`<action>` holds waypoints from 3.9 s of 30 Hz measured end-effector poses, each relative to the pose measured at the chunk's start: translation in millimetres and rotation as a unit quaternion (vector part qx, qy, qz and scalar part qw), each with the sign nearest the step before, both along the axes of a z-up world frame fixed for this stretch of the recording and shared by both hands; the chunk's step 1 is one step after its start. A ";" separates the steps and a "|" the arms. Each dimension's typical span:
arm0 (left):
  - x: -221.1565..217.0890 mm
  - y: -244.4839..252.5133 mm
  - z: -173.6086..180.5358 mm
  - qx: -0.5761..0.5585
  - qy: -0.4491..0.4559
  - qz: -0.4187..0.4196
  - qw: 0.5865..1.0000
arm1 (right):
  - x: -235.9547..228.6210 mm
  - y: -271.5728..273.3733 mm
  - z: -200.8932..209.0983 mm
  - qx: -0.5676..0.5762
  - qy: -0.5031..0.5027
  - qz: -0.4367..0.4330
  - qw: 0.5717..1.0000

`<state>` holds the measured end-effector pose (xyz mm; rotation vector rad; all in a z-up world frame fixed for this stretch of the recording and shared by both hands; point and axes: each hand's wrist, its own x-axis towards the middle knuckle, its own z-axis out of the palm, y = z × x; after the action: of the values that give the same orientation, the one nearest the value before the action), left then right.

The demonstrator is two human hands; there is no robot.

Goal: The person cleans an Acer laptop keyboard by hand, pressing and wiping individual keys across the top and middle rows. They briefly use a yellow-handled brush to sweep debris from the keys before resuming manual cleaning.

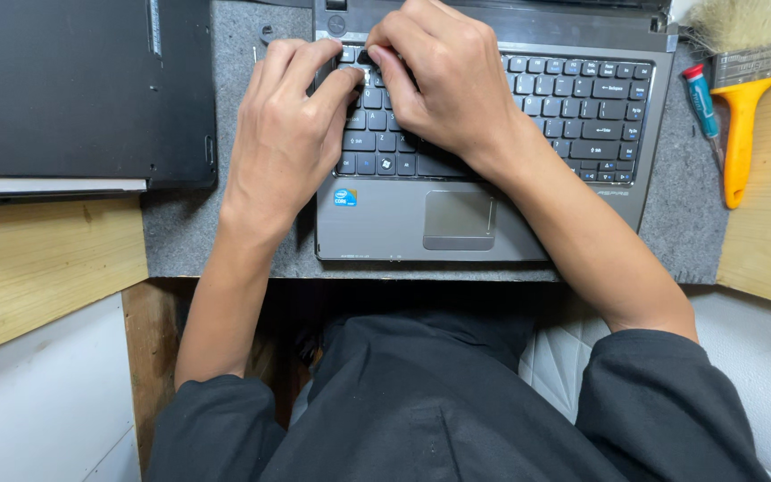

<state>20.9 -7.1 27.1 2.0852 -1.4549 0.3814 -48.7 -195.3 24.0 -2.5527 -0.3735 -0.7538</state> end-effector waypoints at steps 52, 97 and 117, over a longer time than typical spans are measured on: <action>1.8 1.6 4.8 0.010 0.015 -0.026 1.000 | -0.4 -6.6 -5.9 -0.014 0.009 0.020 1.000; 0.0 -1.1 -9.5 -0.041 0.067 0.004 0.997 | -3.4 3.6 -3.7 -0.233 -0.028 -0.009 0.972; 0.0 3.9 0.8 0.027 0.039 -0.023 0.999 | -14.4 42.9 7.9 -0.161 0.050 -0.115 0.979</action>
<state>20.9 -3.2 27.9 2.0798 -1.4799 0.2419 -63.1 -152.4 31.9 -2.9643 -0.1796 -0.6869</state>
